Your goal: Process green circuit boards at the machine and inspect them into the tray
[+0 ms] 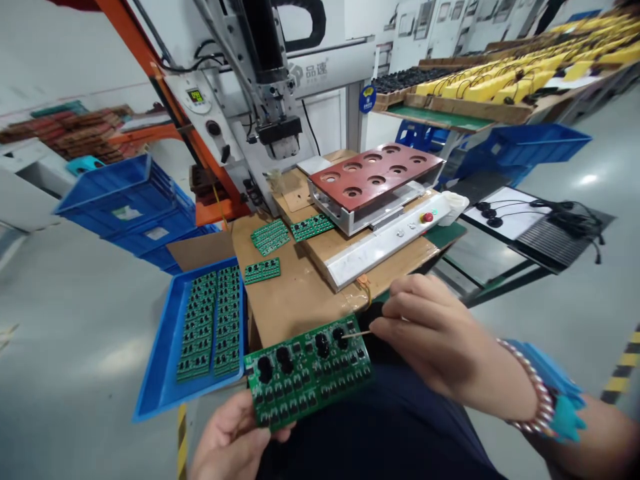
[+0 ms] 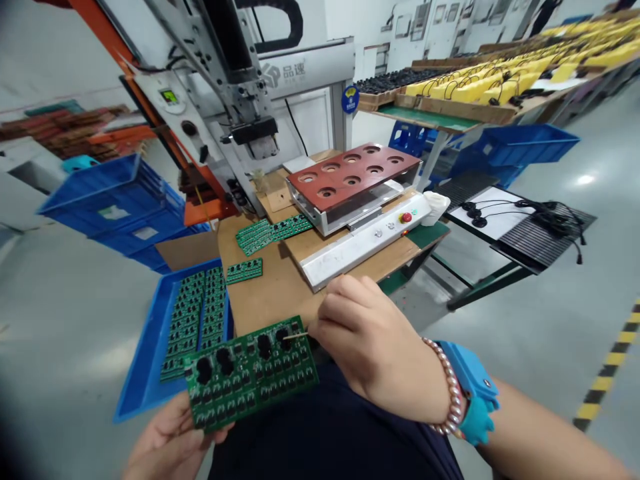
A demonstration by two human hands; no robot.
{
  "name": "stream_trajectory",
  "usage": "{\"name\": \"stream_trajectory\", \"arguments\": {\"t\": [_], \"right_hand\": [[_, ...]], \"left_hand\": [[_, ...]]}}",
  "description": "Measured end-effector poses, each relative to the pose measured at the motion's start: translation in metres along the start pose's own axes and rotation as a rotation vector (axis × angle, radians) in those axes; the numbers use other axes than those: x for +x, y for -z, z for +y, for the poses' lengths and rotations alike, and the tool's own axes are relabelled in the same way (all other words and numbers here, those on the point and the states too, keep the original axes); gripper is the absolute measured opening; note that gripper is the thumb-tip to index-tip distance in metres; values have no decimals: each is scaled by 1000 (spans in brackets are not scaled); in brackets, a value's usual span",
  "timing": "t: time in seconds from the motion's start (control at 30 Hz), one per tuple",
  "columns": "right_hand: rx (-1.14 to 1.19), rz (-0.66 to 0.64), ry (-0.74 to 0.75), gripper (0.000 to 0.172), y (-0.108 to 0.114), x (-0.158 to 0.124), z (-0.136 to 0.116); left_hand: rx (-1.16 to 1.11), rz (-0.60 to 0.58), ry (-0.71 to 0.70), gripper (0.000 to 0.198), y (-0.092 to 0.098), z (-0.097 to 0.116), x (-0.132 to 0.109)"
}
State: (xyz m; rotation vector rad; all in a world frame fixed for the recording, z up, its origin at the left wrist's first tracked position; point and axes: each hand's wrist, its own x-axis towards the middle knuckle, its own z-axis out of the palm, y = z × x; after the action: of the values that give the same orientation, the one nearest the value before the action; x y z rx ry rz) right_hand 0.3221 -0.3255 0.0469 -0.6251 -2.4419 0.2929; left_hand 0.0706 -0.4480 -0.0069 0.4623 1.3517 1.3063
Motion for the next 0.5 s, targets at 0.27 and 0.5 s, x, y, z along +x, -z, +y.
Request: {"name": "stream_trajectory", "arguments": {"t": [0.27, 0.5], "right_hand": [[25, -28, 7, 20, 1, 0, -2], [9, -14, -5, 17, 2, -2, 1]], "left_hand": [[-10, -4, -17, 29, 0, -1, 0], [-4, -29, -21, 26, 2, -2, 1]]}}
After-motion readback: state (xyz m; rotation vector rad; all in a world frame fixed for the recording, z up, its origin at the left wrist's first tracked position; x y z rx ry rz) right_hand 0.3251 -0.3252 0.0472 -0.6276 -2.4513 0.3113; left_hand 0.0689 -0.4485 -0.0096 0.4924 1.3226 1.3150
